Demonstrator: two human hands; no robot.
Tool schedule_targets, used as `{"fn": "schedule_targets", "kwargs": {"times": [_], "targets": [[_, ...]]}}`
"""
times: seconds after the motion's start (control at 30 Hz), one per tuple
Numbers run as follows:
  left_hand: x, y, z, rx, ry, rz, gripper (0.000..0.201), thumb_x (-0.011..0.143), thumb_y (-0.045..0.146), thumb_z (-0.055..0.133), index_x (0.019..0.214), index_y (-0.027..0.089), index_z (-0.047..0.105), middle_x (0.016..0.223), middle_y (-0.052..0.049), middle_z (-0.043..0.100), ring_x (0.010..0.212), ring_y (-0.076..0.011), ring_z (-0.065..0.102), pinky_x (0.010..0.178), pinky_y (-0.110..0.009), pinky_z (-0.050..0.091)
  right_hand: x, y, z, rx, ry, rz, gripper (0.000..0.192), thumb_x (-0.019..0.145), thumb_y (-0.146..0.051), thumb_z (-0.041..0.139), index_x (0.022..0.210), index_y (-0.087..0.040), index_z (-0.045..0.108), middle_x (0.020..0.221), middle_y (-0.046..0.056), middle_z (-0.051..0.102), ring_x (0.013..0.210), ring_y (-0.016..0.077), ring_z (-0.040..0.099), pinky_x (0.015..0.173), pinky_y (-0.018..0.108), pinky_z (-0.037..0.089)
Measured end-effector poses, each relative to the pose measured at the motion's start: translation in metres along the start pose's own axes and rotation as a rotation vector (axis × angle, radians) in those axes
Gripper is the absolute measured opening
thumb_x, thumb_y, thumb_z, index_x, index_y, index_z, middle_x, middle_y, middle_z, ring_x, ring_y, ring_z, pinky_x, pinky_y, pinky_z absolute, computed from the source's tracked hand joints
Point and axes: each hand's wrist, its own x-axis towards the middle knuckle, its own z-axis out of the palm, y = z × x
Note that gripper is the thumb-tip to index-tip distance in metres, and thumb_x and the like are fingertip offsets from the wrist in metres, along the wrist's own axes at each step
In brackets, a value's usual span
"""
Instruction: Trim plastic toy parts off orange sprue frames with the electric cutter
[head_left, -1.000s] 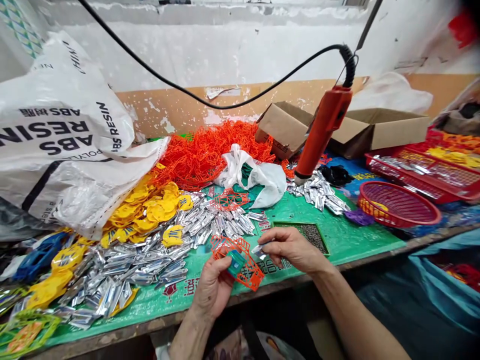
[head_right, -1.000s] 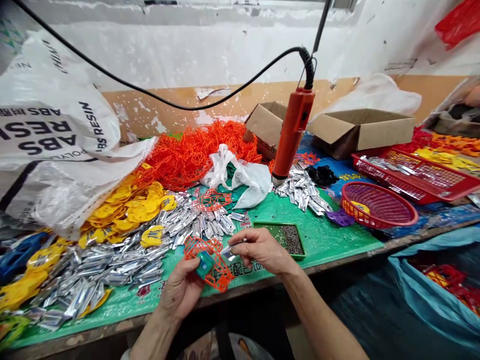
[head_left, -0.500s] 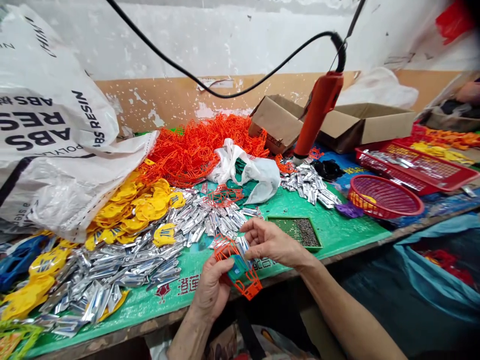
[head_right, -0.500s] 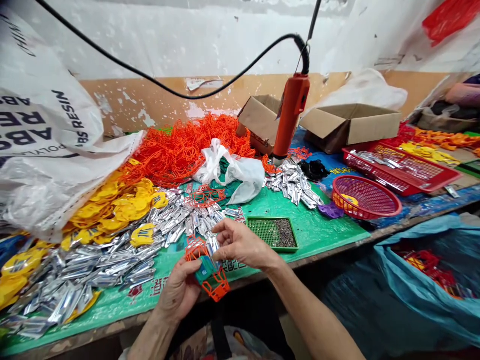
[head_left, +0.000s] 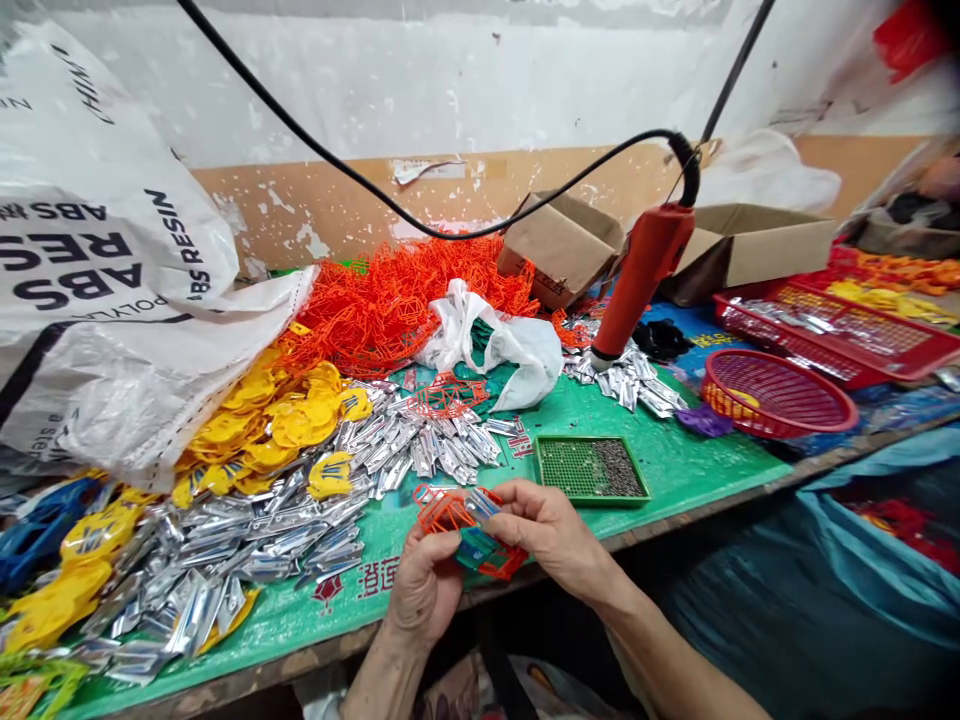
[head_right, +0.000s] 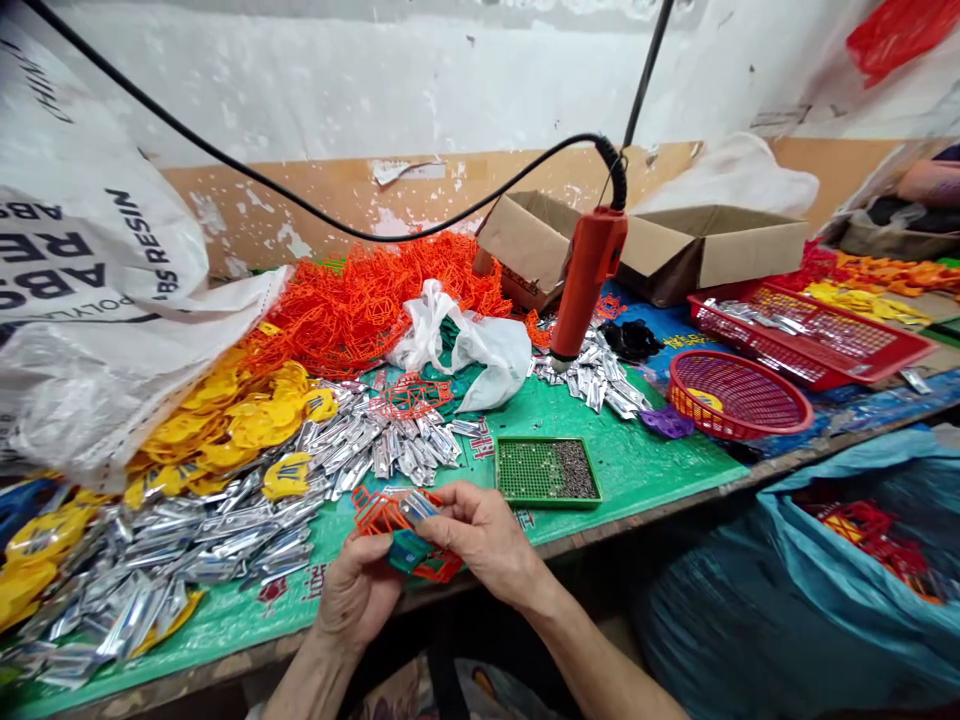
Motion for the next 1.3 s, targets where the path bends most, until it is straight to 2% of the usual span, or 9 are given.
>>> {"fn": "schedule_targets", "kwargs": {"times": [0.17, 0.27, 0.37, 0.43, 0.53, 0.73, 0.93, 1.17, 1.3], "targets": [[-0.003, 0.005, -0.001, 0.351, 0.125, 0.105, 0.042, 0.069, 0.032, 0.076, 0.108, 0.019, 0.068, 0.099, -0.006, 0.073, 0.092, -0.0209, 0.067, 0.08, -0.03, 0.052, -0.006, -0.009, -0.009, -0.187, 0.059, -0.127, 0.033, 0.076, -0.041, 0.073, 0.097, -0.016, 0.068, 0.071, -0.002, 0.063, 0.062, 0.0101, 0.054, 0.057, 0.022, 0.042], [-0.012, 0.015, 0.0, 0.701, 0.249, 0.313, 0.051, 0.077, 0.038, 0.072, 0.123, 0.021, 0.058, 0.086, -0.001, 0.067, 0.073, -0.0165, 0.063, 0.065, -0.027, 0.051, -0.009, -0.016, -0.016, -0.455, 0.06, -0.244, 0.027, 0.083, -0.038, 0.068, 0.101, -0.018, 0.069, 0.073, -0.001, 0.065, 0.063, 0.0115, 0.057, 0.058, 0.023, 0.043], [-0.019, 0.028, 0.003, 0.89, 0.035, 0.396, 0.037, 0.086, 0.038, 0.061, 0.119, 0.022, 0.064, 0.088, -0.004, 0.066, 0.059, -0.0145, 0.059, 0.061, -0.029, 0.051, -0.01, -0.02, -0.017, -0.668, -0.011, -0.417, 0.021, 0.087, -0.032, 0.064, 0.103, -0.019, 0.069, 0.084, 0.002, 0.071, 0.072, 0.0132, 0.061, 0.065, 0.024, 0.045], [-0.018, 0.035, 0.006, 0.933, -0.143, 0.336, 0.029, 0.09, 0.038, 0.056, 0.11, 0.022, 0.07, 0.097, -0.007, 0.068, 0.057, -0.015, 0.06, 0.059, -0.029, 0.052, -0.011, -0.021, -0.016, -0.765, -0.064, -0.556, 0.016, 0.089, -0.026, 0.062, 0.103, -0.019, 0.068, 0.087, 0.002, 0.071, 0.075, 0.0138, 0.062, 0.068, 0.025, 0.045], [-0.012, 0.038, 0.009, 0.946, -0.32, 0.244, 0.03, 0.092, 0.038, 0.053, 0.086, 0.021, 0.076, 0.08, -0.006, 0.067, 0.061, -0.0181, 0.063, 0.06, -0.028, 0.053, -0.011, -0.017, -0.014, -0.929, -0.039, -0.708, 0.011, 0.089, -0.023, 0.062, 0.098, -0.018, 0.067, 0.077, 0.001, 0.068, 0.068, 0.0142, 0.058, 0.063, 0.026, 0.042], [-0.013, 0.027, 0.008, 0.829, -0.236, 0.229, 0.02, 0.089, 0.033, 0.06, 0.085, 0.02, 0.076, 0.079, -0.005, 0.067, 0.069, -0.0194, 0.065, 0.065, -0.027, 0.055, -0.019, -0.009, -0.013, -1.122, 0.332, -0.923, 0.018, 0.085, -0.033, 0.068, 0.09, -0.016, 0.065, 0.078, 0.005, 0.065, 0.079, 0.0204, 0.054, 0.072, 0.035, 0.038], [-0.019, 0.028, 0.01, 0.94, -0.279, 0.426, 0.021, 0.092, 0.024, 0.057, 0.098, 0.022, 0.076, 0.083, -0.006, 0.069, 0.069, -0.0177, 0.066, 0.065, -0.026, 0.053, -0.024, -0.008, -0.018, -1.085, 0.29, -0.983, 0.014, 0.087, -0.03, 0.067, 0.09, -0.017, 0.064, 0.082, 0.005, 0.068, 0.086, 0.0203, 0.056, 0.078, 0.037, 0.039], [-0.022, 0.028, 0.003, 1.13, -0.313, 0.849, 0.033, 0.084, 0.007, 0.061, 0.107, 0.026, 0.075, 0.095, -0.006, 0.077, 0.089, -0.0208, 0.071, 0.082, -0.029, 0.056, -0.029, -0.007, -0.017, -1.161, 0.303, -1.091, 0.012, 0.087, -0.023, 0.067, 0.096, -0.017, 0.063, 0.087, 0.006, 0.073, 0.086, 0.0207, 0.061, 0.08, 0.04, 0.041], [-0.023, 0.026, 0.0, 1.184, -0.313, 0.956, 0.036, 0.083, 0.005, 0.062, 0.111, 0.025, 0.073, 0.096, -0.007, 0.077, 0.088, -0.0203, 0.073, 0.08, -0.027, 0.057, -0.031, -0.003, -0.016, -1.159, 0.313, -1.132, 0.013, 0.084, -0.018, 0.07, 0.095, -0.016, 0.063, 0.085, 0.005, 0.074, 0.082, 0.0194, 0.062, 0.079, 0.039, 0.042]]}}
